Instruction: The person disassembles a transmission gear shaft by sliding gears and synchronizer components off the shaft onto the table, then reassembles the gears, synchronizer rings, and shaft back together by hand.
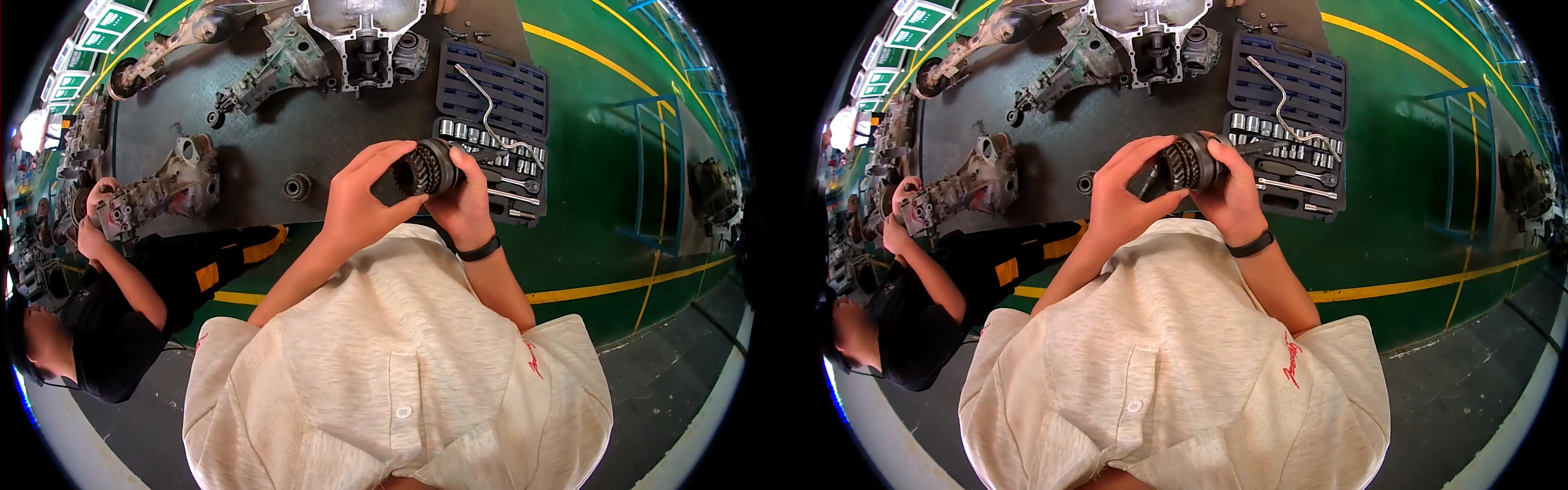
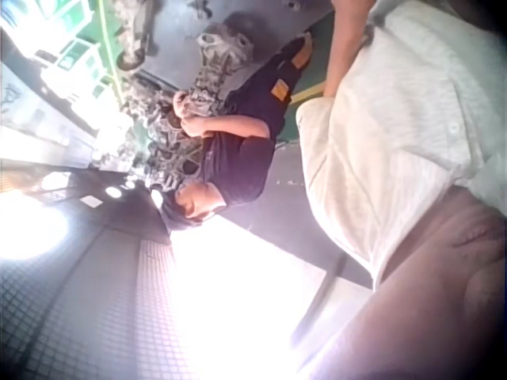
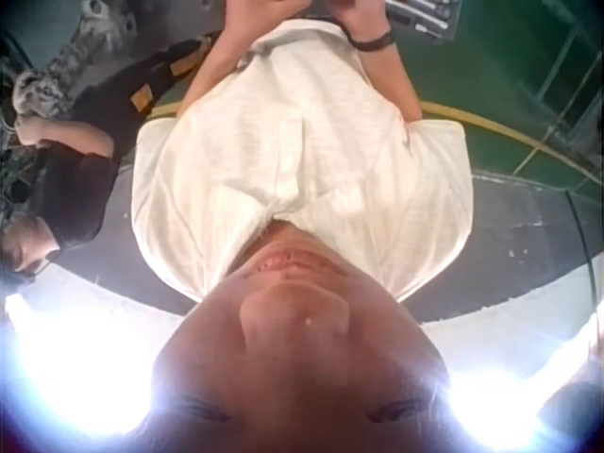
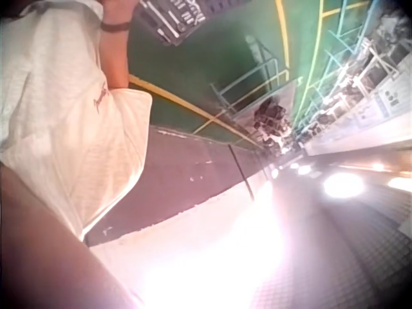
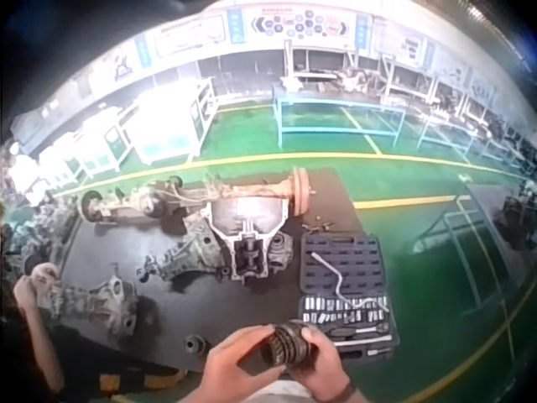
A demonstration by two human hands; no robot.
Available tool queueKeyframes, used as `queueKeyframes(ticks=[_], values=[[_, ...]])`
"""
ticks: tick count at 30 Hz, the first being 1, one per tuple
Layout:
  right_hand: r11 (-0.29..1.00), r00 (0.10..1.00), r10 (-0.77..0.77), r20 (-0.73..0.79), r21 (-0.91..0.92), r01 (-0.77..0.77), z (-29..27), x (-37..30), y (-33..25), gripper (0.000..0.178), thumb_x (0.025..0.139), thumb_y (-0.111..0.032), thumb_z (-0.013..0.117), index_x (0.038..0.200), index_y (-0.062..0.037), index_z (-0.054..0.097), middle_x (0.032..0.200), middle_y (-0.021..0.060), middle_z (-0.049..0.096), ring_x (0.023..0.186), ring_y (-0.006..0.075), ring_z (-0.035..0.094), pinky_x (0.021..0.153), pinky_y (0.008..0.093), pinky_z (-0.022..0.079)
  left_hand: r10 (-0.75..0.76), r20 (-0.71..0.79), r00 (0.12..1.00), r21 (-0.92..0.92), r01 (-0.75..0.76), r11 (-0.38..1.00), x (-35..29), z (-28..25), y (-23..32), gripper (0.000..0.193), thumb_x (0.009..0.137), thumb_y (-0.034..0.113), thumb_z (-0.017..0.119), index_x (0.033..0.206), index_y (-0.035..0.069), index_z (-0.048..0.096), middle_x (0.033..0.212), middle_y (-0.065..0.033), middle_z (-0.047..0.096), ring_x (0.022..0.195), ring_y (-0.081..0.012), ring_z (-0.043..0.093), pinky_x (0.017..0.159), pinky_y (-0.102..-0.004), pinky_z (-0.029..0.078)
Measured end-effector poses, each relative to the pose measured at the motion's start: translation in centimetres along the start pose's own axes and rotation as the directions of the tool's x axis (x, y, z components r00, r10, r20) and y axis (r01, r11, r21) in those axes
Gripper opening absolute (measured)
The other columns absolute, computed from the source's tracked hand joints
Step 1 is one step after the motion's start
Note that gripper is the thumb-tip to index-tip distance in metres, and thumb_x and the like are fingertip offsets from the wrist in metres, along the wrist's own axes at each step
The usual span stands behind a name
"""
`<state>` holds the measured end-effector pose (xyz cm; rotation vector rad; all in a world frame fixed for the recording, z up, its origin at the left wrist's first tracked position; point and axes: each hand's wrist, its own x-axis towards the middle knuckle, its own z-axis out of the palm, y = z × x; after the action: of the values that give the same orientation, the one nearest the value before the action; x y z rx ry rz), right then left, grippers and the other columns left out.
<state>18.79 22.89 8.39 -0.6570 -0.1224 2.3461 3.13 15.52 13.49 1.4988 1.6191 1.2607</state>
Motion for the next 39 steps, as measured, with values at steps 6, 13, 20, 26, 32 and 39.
queueKeyframes(ticks=[6, 13, 20, 26, 32, 39], values=[[0.999, 0.999, -0.029, -0.016, -0.032, 0.029, 1.0, -0.6, 0.9, 0.026, 0.093, -0.020, 0.062, 0.116, -0.0082, 0.059, 0.110, 0.0078, 0.066, 0.102, 0.0221, 0.064, 0.092, 0.0376, 0.051, 0.095, -0.026, 0.995, 0.082, -0.093, 0.992, -0.4, -1.0, 0.2, 0.058, 0.066, 0.004, 0.085, 0.121, 0.001, 0.067, 0.117, -0.0154, 0.069, 0.107, -0.0266, 0.067, 0.094, -0.0349, 0.053], [0.994, 0.996, -0.090, 0.024, -0.063, 0.091, 2.3, -1.3, 1.7, 0.032, 0.093, -0.019, 0.061, 0.122, -0.0076, 0.052, 0.113, 0.0095, 0.064, 0.103, 0.0234, 0.065, 0.092, 0.0392, 0.053, 0.093, 0.004, 0.996, 0.088, -0.093, 0.992, -0.2, -2.3, 0.2, 0.059, 0.065, 0.007, 0.087, 0.121, 0.003, 0.068, 0.116, -0.0147, 0.070, 0.107, -0.0264, 0.067, 0.094, -0.0355, 0.052], [0.952, 0.976, -0.211, 0.049, -0.216, 0.216, 4.9, -2.9, 2.1, 0.036, 0.091, -0.013, 0.061, 0.124, -0.0057, 0.049, 0.119, 0.0139, 0.063, 0.108, 0.0255, 0.064, 0.092, 0.0404, 0.054, 0.103, 0.030, 0.994, 0.043, -0.104, 0.994, -0.6, -3.7, 0.9, 0.062, 0.063, 0.008, 0.088, 0.122, 0.004, 0.068, 0.118, -0.0131, 0.071, 0.110, -0.0256, 0.066, 0.097, -0.0364, 0.050], [0.909, 0.955, -0.224, 0.194, -0.313, 0.276, 7.4, -3.6, 2.7, 0.038, 0.090, -0.010, 0.060, 0.126, -0.0048, 0.048, 0.126, 0.0173, 0.060, 0.110, 0.0292, 0.063, 0.095, 0.0428, 0.052, 0.357, -0.037, 0.933, 0.043, -0.355, 0.934, -0.9, -6.0, 0.6, 0.066, 0.058, 0.013, 0.091, 0.119, 0.005, 0.069, 0.115, -0.0115, 0.072, 0.102, -0.0277, 0.069, 0.091, -0.0370, 0.052], [0.936, 0.956, -0.183, 0.227, -0.257, 0.241, 8.7, -4.0, 3.7, 0.037, 0.092, -0.012, 0.057, 0.126, -0.0028, 0.048, 0.128, 0.0196, 0.059, 0.118, 0.0314, 0.059, 0.102, 0.0442, 0.048, 0.505, -0.104, 0.857, 0.074, -0.500, 0.863, -2.0, -7.0, 0.6, 0.065, 0.058, 0.013, 0.092, 0.118, 0.004, 0.069, 0.113, -0.0132, 0.071, 0.098, -0.0290, 0.070, 0.085, -0.0373, 0.055], [0.787, 0.864, -0.202, 0.462, -0.448, 0.424, 12.5, -5.1, 3.5, 0.060, 0.079, -0.005, 0.066, 0.133, -0.0032, 0.039, 0.137, 0.0266, 0.050, 0.127, 0.0351, 0.053, 0.108, 0.0452, 0.042, 0.469, -0.265, 0.842, -0.038, -0.496, 0.868, -3.3, -7.5, 0.7, 0.071, 0.064, 0.014, 0.093, 0.126, -0.005, 0.062, 0.122, -0.0254, 0.066, 0.114, -0.0332, 0.067, 0.097, -0.0388, 0.052]])
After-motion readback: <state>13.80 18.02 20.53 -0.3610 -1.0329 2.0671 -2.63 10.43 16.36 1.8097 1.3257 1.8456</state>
